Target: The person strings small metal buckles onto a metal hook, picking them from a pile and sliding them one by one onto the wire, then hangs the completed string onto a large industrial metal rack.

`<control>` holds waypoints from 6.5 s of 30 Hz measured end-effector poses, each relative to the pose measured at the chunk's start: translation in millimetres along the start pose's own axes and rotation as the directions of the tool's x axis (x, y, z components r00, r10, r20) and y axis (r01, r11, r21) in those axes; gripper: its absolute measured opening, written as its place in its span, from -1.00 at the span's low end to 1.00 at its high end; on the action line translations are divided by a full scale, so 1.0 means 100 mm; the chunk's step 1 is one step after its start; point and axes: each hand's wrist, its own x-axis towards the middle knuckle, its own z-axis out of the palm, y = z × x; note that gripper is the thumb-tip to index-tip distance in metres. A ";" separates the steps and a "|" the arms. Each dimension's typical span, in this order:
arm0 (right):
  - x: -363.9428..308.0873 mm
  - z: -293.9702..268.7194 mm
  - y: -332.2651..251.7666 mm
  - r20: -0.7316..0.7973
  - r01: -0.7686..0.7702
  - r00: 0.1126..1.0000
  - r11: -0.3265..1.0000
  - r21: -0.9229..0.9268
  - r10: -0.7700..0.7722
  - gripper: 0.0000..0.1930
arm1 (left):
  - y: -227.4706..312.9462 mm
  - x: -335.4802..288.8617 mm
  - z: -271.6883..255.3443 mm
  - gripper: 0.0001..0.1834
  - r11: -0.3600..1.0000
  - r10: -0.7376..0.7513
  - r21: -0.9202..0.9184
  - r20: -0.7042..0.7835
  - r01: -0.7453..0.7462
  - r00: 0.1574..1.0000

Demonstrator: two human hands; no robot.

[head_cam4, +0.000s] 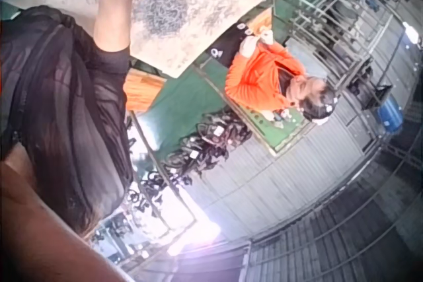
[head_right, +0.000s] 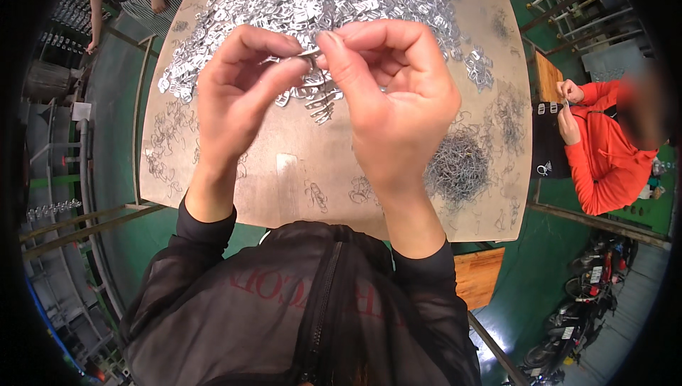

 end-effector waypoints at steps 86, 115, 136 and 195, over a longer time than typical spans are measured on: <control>-0.48 -0.73 0.83 0.201 -0.229 0.892 0.788 -0.572 0.405 -0.89 | 0.41 0.25 -0.02 -0.81 0.945 0.046 0.323 0.024 -0.051 0.999; -0.78 -0.44 -1.63 -0.126 0.340 0.920 0.915 -0.220 -0.372 -0.77 | -2.04 -0.53 -1.18 -0.77 0.409 -0.419 0.871 -0.087 0.274 0.904; -3.11 -0.35 -1.11 -0.600 -0.041 0.755 0.894 -0.446 -0.265 -0.78 | -2.52 -0.65 -1.21 -0.65 0.188 -0.381 0.954 -0.150 0.235 0.912; -1.67 -1.47 1.54 0.175 0.160 0.723 0.085 -0.983 0.668 -0.93 | -0.27 -2.64 -0.19 -0.75 0.909 -0.367 0.391 0.587 0.144 0.722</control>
